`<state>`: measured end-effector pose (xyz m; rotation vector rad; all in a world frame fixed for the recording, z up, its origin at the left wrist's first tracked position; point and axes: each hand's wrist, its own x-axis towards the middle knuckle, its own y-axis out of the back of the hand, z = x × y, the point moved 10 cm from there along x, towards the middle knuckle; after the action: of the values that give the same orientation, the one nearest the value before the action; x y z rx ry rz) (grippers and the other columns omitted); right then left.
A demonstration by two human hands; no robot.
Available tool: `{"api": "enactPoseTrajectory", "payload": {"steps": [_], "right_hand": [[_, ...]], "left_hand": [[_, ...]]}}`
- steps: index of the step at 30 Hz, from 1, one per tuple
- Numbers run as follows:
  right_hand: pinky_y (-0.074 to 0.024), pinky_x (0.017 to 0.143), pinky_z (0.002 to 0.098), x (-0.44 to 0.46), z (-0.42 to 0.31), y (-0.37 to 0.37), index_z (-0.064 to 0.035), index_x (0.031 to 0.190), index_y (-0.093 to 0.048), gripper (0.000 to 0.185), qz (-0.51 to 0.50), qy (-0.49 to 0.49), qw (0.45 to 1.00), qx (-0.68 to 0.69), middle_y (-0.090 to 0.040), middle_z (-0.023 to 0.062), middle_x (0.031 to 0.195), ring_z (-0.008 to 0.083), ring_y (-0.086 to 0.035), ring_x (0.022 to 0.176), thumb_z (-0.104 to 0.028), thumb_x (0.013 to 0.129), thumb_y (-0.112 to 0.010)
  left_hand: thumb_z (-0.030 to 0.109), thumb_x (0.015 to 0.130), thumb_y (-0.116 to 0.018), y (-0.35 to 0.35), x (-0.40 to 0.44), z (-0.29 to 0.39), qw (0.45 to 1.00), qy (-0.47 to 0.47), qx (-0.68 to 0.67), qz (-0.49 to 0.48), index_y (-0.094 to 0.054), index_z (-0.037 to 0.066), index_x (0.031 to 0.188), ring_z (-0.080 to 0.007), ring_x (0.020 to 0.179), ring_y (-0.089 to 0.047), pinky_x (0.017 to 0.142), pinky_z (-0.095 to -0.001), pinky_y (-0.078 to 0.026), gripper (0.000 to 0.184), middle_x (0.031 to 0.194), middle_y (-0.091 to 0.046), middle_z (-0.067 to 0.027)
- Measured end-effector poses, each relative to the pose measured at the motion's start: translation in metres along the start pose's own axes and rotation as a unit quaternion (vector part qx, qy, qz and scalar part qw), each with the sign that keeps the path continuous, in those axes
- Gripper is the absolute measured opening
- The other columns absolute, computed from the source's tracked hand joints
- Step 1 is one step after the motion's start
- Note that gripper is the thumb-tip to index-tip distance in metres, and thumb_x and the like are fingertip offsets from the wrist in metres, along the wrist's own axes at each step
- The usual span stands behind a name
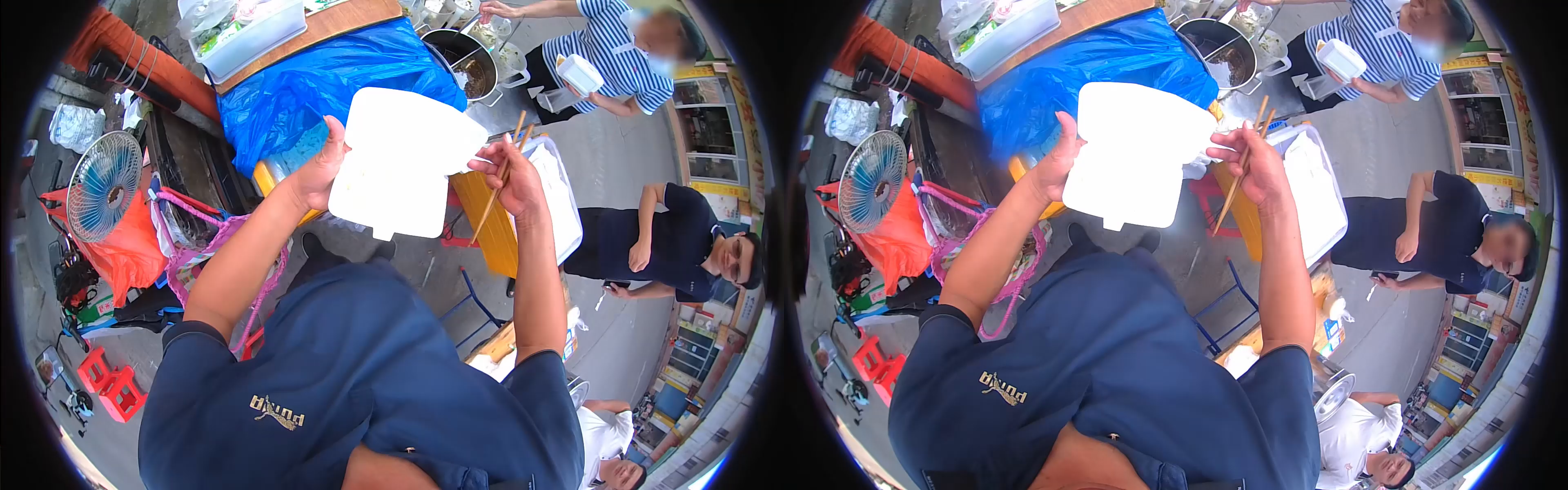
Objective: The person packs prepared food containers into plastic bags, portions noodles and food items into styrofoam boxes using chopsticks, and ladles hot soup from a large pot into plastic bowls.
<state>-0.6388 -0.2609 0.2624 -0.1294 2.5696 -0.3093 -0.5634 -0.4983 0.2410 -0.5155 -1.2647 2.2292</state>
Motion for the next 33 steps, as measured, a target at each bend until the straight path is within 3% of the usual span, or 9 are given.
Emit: {"api": "enactPoseTrajectory", "payload": {"steps": [4, 8, 13, 16, 19, 21, 24, 27, 33], "right_hand": [[-0.0364, 0.046, 0.0184, -0.008, 0.060, 0.025, -0.0071, 0.102, -0.067, 0.039, -0.172, -0.129, 0.974, -0.065, -0.063, -0.0010, 0.077, 0.0058, -0.052, 0.057, -0.044, 0.105, -0.053], [-0.0514, 0.077, 0.0259, -0.039, 0.068, 0.061, -0.0014, 0.131, -0.057, 0.081, -0.247, -0.128, 0.923, -0.268, -0.068, 0.0041, 0.106, 0.0095, -0.063, 0.093, -0.059, 0.080, -0.081], [-0.0459, 0.064, 0.0213, -0.053, 0.092, 0.147, -0.0030, 0.137, -0.054, 0.079, -0.190, -0.129, 0.957, -0.175, -0.068, 0.0016, 0.103, 0.0058, -0.060, 0.085, -0.050, 0.080, -0.083], [-0.0269, 0.049, 0.0189, -0.054, 0.104, 0.206, -0.0087, 0.128, -0.057, 0.058, -0.084, -0.089, 0.992, -0.013, -0.062, -0.0066, 0.091, 0.0011, -0.046, 0.065, -0.045, 0.088, -0.078], [-0.0431, 0.058, 0.0226, -0.049, 0.138, 0.262, -0.0015, 0.136, -0.051, 0.066, -0.012, -0.071, 0.994, 0.082, -0.064, 0.0008, 0.101, 0.0073, -0.054, 0.073, -0.042, 0.090, -0.077], [-0.0330, 0.052, 0.0226, -0.057, 0.130, 0.270, -0.0021, 0.135, -0.051, 0.068, 0.034, -0.061, 0.994, 0.087, -0.059, -0.0021, 0.093, 0.0050, -0.041, 0.066, -0.045, 0.089, -0.077], [-0.0502, 0.072, 0.0263, -0.067, 0.103, 0.279, 0.0030, 0.135, -0.050, 0.074, 0.097, -0.009, 0.995, -0.002, -0.066, 0.0074, 0.111, 0.0140, -0.062, 0.088, -0.045, 0.087, -0.080], [-0.0522, 0.085, 0.0305, -0.070, 0.097, 0.297, 0.0062, 0.135, -0.050, 0.073, 0.141, -0.016, 0.988, -0.053, -0.066, 0.0124, 0.119, 0.0202, -0.065, 0.102, -0.039, 0.086, -0.082], [-0.0470, 0.059, 0.0220, -0.049, 0.131, 0.376, 0.0013, 0.117, -0.061, 0.045, 0.192, -0.039, 0.978, 0.067, -0.068, 0.0046, 0.095, 0.0093, -0.061, 0.074, -0.027, 0.089, -0.080]], "left_hand": [[0.091, 0.080, -0.028, -0.022, 0.064, -0.071, 0.992, 0.128, -0.001, 0.006, -0.030, 0.008, 0.157, -0.0319, 0.140, -0.047, 0.109, -0.0512, -0.045, 0.113, 0.155, -0.044, -0.0159], [0.091, 0.083, -0.020, -0.011, 0.108, -0.132, 0.958, 0.283, 0.013, 0.047, -0.049, 0.007, 0.145, -0.0354, 0.124, -0.061, 0.093, -0.0616, -0.053, 0.108, 0.139, -0.059, -0.0172], [0.083, 0.092, -0.024, -0.022, 0.164, -0.190, 0.944, 0.326, 0.024, 0.035, -0.048, 0.005, 0.143, -0.0348, 0.115, -0.066, 0.094, -0.0525, -0.056, 0.096, 0.131, -0.063, -0.0171], [0.053, 0.102, -0.052, -0.010, 0.197, -0.219, 0.959, 0.264, 0.035, 0.102, -0.053, -0.002, 0.129, -0.0275, 0.105, -0.069, 0.090, -0.0397, -0.059, 0.060, 0.116, -0.065, -0.0151], [0.043, 0.103, -0.057, -0.029, 0.215, -0.259, 0.965, 0.230, 0.076, 0.098, -0.057, 0.010, 0.132, -0.0174, 0.109, -0.063, 0.095, -0.0362, -0.053, 0.044, 0.119, -0.065, -0.0025], [0.037, 0.103, -0.059, -0.029, 0.229, -0.292, 0.963, 0.236, 0.082, 0.098, -0.051, 0.009, 0.142, -0.0191, 0.123, -0.058, 0.104, -0.0404, -0.047, 0.049, 0.130, -0.062, -0.0046], [0.033, 0.102, -0.061, -0.051, 0.252, -0.313, 0.978, 0.183, 0.032, 0.098, -0.050, 0.007, 0.142, -0.0187, 0.121, -0.060, 0.104, -0.0386, -0.048, 0.049, 0.133, -0.062, -0.0060], [0.031, 0.103, -0.060, -0.052, 0.264, -0.329, 0.964, 0.212, 0.116, 0.115, -0.050, 0.006, 0.143, -0.0180, 0.121, -0.060, 0.104, -0.0383, -0.049, 0.048, 0.133, -0.062, -0.0070], [0.029, 0.103, -0.059, -0.049, 0.273, -0.322, 0.950, 0.229, 0.176, 0.120, -0.051, 0.007, 0.143, -0.0146, 0.116, -0.060, 0.095, -0.0326, -0.049, 0.046, 0.133, -0.060, -0.0080]]}}
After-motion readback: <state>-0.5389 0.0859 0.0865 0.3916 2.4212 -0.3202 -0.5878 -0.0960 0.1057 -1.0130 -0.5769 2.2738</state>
